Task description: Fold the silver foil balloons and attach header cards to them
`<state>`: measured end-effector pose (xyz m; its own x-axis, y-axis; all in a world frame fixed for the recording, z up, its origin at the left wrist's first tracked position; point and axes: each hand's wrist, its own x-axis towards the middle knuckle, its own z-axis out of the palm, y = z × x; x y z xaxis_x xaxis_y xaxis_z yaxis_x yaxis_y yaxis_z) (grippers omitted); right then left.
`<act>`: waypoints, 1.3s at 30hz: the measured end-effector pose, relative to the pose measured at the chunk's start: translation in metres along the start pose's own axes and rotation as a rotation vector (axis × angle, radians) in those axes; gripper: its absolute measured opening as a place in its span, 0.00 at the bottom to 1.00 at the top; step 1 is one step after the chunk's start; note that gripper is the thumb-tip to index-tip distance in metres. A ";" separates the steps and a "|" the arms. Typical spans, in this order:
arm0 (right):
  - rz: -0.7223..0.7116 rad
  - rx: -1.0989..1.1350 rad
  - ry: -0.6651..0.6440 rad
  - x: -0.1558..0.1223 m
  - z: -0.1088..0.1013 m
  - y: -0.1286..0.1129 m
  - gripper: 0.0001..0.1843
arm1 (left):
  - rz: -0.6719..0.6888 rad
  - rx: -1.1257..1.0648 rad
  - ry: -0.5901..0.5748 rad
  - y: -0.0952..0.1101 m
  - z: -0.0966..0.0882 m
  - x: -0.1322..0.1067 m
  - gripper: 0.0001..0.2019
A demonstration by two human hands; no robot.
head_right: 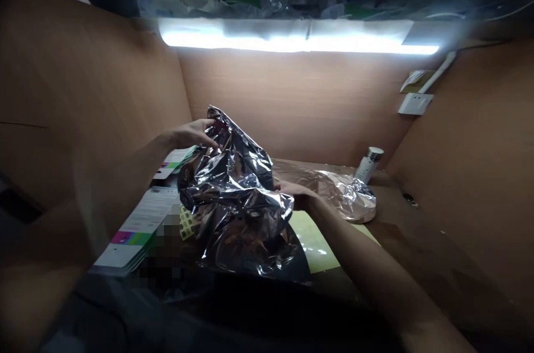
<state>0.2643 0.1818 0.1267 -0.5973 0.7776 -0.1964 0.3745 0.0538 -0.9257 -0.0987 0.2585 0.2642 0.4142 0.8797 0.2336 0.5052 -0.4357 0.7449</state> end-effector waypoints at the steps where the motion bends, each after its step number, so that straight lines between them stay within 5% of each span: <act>1: 0.032 -0.063 -0.003 -0.001 0.005 0.009 0.18 | -0.019 0.005 -0.038 -0.004 -0.005 -0.001 0.43; 4: 0.060 -0.190 0.166 0.001 0.004 0.025 0.15 | -0.032 0.074 -0.044 -0.013 -0.015 -0.001 0.40; 7: 0.036 -0.283 0.369 0.015 -0.018 0.025 0.12 | -0.074 0.252 0.123 -0.014 -0.008 0.003 0.36; 10: 0.031 -0.397 0.493 0.035 -0.042 0.015 0.10 | -0.129 0.474 0.373 -0.003 0.020 0.007 0.34; 13: 0.049 -0.522 0.559 0.052 -0.060 0.003 0.09 | 0.070 0.625 0.441 0.015 0.066 0.006 0.31; 16: 0.080 -0.640 0.598 0.061 -0.076 -0.006 0.10 | 0.262 0.660 0.134 0.024 0.125 0.001 0.29; 20: 0.155 -0.731 0.611 0.066 -0.089 -0.016 0.14 | 0.179 0.671 -0.348 0.006 0.201 -0.003 0.36; 25: 0.265 -0.702 0.606 0.052 -0.096 -0.022 0.18 | 0.103 0.679 -0.436 -0.042 0.260 -0.010 0.41; 28: 0.385 -0.656 0.569 0.008 -0.099 -0.007 0.28 | 0.103 0.661 -0.427 -0.067 0.276 -0.016 0.39; 31: 0.507 -0.660 0.487 -0.067 -0.080 0.026 0.33 | 0.133 0.633 -0.359 -0.082 0.284 -0.018 0.39; 35: 0.618 -0.717 0.454 -0.162 0.005 0.086 0.34 | 0.209 0.596 -0.255 -0.085 0.288 -0.019 0.35; 39: 0.296 -0.616 0.591 -0.199 0.091 0.113 0.18 | 0.301 0.557 -0.183 -0.078 0.287 -0.026 0.29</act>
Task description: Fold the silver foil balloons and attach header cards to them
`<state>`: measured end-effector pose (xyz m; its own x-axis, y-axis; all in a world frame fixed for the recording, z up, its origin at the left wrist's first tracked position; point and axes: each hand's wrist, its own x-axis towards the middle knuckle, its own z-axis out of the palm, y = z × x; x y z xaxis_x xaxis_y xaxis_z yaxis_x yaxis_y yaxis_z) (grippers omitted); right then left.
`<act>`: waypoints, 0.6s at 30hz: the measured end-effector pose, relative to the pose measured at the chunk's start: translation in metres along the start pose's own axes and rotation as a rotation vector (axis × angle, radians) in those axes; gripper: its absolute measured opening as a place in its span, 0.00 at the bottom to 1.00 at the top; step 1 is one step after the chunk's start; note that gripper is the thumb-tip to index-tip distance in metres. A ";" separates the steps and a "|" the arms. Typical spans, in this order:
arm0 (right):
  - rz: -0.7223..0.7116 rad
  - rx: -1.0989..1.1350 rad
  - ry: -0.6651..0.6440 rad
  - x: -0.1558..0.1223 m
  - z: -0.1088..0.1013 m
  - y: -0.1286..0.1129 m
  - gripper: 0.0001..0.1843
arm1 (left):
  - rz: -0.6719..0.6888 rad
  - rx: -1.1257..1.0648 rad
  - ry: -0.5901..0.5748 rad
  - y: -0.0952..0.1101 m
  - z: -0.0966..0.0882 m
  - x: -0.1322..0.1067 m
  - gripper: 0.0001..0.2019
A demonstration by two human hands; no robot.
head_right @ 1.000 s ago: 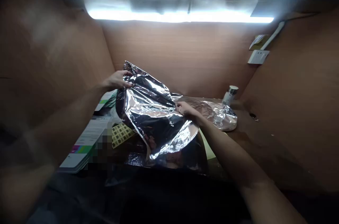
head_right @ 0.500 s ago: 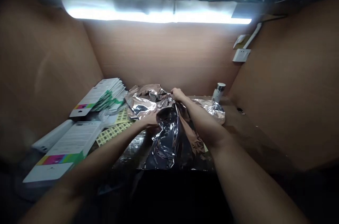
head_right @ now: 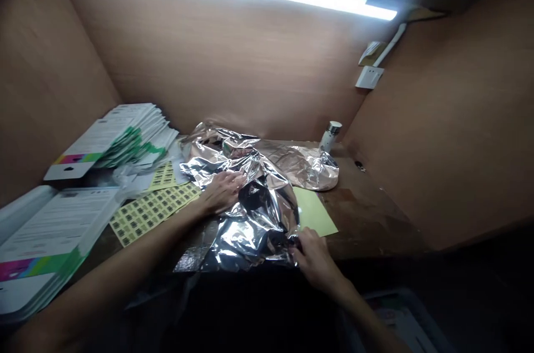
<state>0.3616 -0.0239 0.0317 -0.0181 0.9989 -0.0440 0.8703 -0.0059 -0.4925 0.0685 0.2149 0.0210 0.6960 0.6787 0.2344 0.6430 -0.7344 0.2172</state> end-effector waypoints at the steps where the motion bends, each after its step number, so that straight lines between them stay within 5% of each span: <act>1: -0.054 0.099 0.010 -0.006 0.001 -0.005 0.18 | 0.017 -0.005 -0.002 0.002 -0.002 -0.003 0.28; 3: -0.138 0.262 0.043 0.001 -0.021 -0.012 0.20 | 0.041 -0.018 -0.050 0.005 -0.006 -0.009 0.27; 5: -0.199 0.250 0.105 0.028 -0.066 -0.014 0.21 | 0.042 -0.030 -0.122 0.007 -0.010 -0.015 0.27; 7: -0.256 -0.007 0.091 0.070 -0.120 -0.013 0.19 | -0.005 -0.030 -0.180 0.011 -0.012 -0.016 0.29; 9: -0.166 -0.356 -0.025 0.116 -0.165 -0.017 0.17 | -0.091 -0.013 -0.211 0.017 -0.011 -0.011 0.34; 11: -0.072 -0.448 0.053 0.159 -0.194 -0.030 0.18 | -0.201 0.015 -0.233 0.024 -0.008 0.000 0.39; 15: 0.036 -0.520 0.212 0.205 -0.203 -0.067 0.28 | -0.409 0.075 -0.228 0.032 -0.002 0.030 0.47; 18: 0.048 -0.500 0.159 0.187 -0.178 -0.066 0.29 | -0.478 0.095 -0.209 0.026 0.000 0.040 0.48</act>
<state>0.3885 0.1717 0.2107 0.0688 0.9931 0.0952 0.9976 -0.0675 -0.0164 0.1130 0.2234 0.0357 0.3606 0.9304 -0.0659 0.9236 -0.3464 0.1641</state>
